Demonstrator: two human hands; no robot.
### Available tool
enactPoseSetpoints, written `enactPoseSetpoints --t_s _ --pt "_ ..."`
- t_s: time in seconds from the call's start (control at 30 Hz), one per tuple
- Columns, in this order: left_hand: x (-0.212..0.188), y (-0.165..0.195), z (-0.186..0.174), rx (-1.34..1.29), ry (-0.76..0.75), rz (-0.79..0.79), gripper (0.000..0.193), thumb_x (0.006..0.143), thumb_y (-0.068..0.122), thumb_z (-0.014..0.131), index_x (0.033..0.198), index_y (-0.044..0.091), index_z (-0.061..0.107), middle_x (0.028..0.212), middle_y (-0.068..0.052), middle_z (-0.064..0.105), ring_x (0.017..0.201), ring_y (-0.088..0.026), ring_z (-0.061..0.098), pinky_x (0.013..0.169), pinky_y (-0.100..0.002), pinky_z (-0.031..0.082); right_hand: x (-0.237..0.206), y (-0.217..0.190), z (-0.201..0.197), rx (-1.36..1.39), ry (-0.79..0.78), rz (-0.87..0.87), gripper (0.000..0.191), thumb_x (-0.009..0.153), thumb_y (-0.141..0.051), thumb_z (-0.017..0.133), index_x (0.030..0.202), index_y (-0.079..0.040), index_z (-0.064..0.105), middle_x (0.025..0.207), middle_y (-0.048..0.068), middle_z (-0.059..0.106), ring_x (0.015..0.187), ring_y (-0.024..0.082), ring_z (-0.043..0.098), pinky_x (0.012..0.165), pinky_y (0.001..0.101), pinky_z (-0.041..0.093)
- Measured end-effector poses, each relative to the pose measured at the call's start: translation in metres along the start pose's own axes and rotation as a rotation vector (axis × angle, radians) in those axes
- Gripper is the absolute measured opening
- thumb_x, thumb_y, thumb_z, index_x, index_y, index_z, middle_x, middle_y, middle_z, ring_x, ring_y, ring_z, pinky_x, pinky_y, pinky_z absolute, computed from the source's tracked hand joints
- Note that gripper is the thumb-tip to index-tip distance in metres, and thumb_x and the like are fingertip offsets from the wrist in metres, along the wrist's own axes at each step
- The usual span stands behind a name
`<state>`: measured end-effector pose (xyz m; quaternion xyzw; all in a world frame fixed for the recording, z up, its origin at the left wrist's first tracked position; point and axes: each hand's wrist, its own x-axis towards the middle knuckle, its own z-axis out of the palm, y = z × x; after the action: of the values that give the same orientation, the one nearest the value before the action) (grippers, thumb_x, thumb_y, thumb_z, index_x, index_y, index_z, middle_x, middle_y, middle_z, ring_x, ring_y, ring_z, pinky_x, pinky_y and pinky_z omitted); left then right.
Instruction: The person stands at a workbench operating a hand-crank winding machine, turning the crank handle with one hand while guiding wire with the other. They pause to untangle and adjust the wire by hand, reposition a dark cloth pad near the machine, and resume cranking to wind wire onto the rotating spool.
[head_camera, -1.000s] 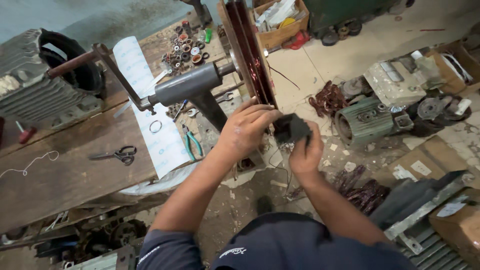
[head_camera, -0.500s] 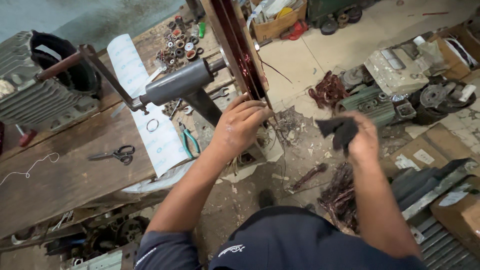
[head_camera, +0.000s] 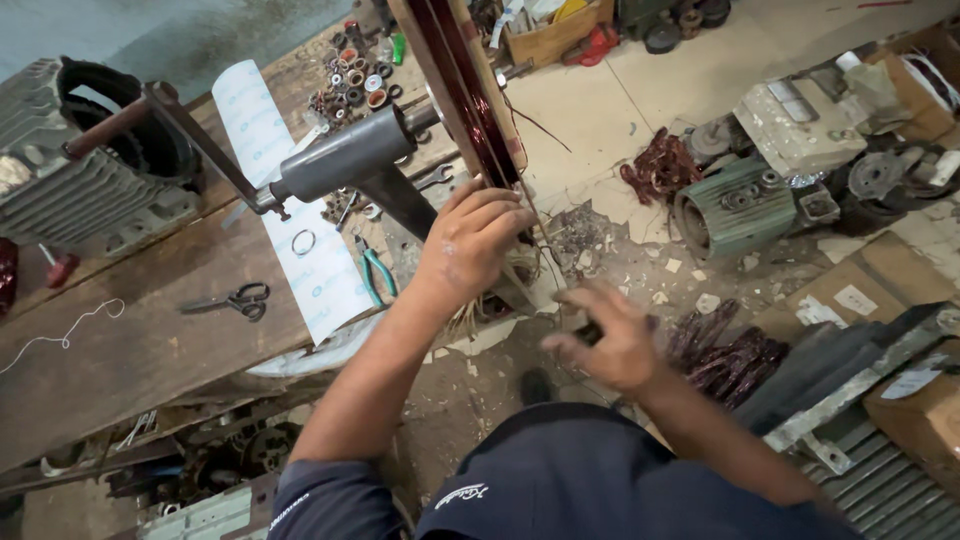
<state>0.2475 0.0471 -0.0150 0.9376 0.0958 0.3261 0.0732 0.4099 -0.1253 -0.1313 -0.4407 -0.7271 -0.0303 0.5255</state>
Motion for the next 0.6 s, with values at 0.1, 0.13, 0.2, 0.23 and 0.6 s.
enactPoseSetpoints --t_s 0.1,0.13,0.2,0.23,0.6 --pt "0.0 0.0 0.001 -0.012 -0.002 0.007 0.026 0.08 0.001 0.069 0.106 0.006 0.069 0.107 -0.008 0.071 0.115 -0.028 0.066 0.108 -0.047 0.047 0.022 -0.03 0.0 -0.022 -0.172 0.453 0.016 0.082 -0.015 0.08 0.085 -0.007 0.068 0.085 0.018 0.064 0.076 0.033 0.065 0.066 0.0415 0.051" --pt "0.0 0.0 0.001 -0.016 -0.003 0.007 0.028 0.079 0.001 0.07 0.106 0.006 0.069 0.107 -0.008 0.071 0.115 -0.028 0.066 0.108 -0.047 0.047 0.024 -0.034 -0.002 0.02 -0.145 0.438 0.015 0.084 -0.014 0.079 0.088 -0.006 0.066 0.089 0.017 0.065 0.08 0.034 0.065 0.069 0.0415 0.052" --pt "0.0 0.0 0.0 -0.018 -0.002 0.001 0.03 0.076 0.001 0.07 0.105 0.006 0.068 0.106 -0.009 0.071 0.115 -0.029 0.066 0.108 -0.047 0.047 0.026 -0.038 -0.001 0.109 -0.095 0.401 0.014 0.09 -0.012 0.075 0.093 -0.005 0.063 0.096 0.017 0.066 0.087 0.036 0.067 0.075 0.0416 0.054" --pt "0.0 0.0 0.0 -0.008 0.002 0.005 0.03 0.076 -0.001 0.069 0.106 0.006 0.068 0.107 -0.008 0.071 0.116 -0.028 0.066 0.109 -0.047 0.047 0.025 -0.04 0.0 0.115 -0.066 0.438 0.015 0.09 -0.013 0.075 0.096 -0.004 0.064 0.096 0.016 0.067 0.086 0.035 0.068 0.076 0.042 0.054" --pt "-0.002 0.001 0.001 0.004 -0.005 -0.011 0.032 0.074 -0.006 0.066 0.104 0.005 0.068 0.107 -0.009 0.07 0.117 -0.028 0.065 0.113 -0.048 0.045 -0.051 -0.014 0.011 0.153 -0.046 0.387 0.027 0.084 0.002 0.061 0.111 -0.001 0.064 0.109 0.018 0.064 0.101 0.035 0.065 0.088 0.0446 0.055"
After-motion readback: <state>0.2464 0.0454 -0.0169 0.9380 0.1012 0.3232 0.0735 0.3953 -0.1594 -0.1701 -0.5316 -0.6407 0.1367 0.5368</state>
